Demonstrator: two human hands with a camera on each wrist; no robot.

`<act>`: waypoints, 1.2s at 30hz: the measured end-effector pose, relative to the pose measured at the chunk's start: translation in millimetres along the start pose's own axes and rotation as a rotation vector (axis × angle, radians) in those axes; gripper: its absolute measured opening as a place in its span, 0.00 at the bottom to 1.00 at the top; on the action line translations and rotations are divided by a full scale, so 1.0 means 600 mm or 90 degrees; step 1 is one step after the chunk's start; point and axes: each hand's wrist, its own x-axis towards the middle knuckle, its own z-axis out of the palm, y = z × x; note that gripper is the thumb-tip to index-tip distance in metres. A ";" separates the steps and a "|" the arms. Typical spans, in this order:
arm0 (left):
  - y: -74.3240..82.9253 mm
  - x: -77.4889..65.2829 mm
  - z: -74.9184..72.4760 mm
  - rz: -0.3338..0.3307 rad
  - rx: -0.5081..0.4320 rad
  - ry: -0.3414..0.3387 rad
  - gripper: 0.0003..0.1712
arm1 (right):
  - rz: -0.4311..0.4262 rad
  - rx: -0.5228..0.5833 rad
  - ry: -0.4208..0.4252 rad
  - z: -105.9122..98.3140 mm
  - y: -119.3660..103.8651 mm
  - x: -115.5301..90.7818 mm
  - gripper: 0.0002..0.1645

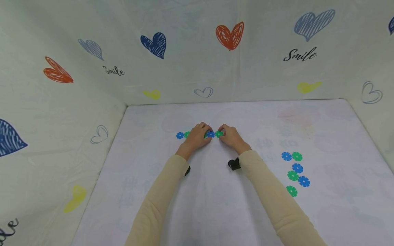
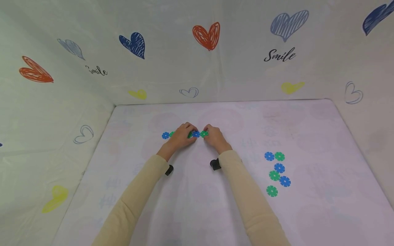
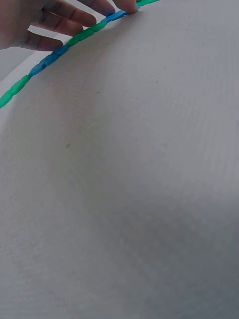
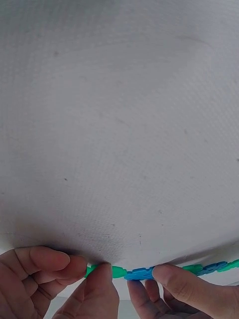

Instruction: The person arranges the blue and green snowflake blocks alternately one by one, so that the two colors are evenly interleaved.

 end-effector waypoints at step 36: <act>0.004 -0.006 -0.004 -0.007 -0.006 -0.010 0.19 | -0.114 0.143 0.090 -0.038 0.045 -0.140 0.24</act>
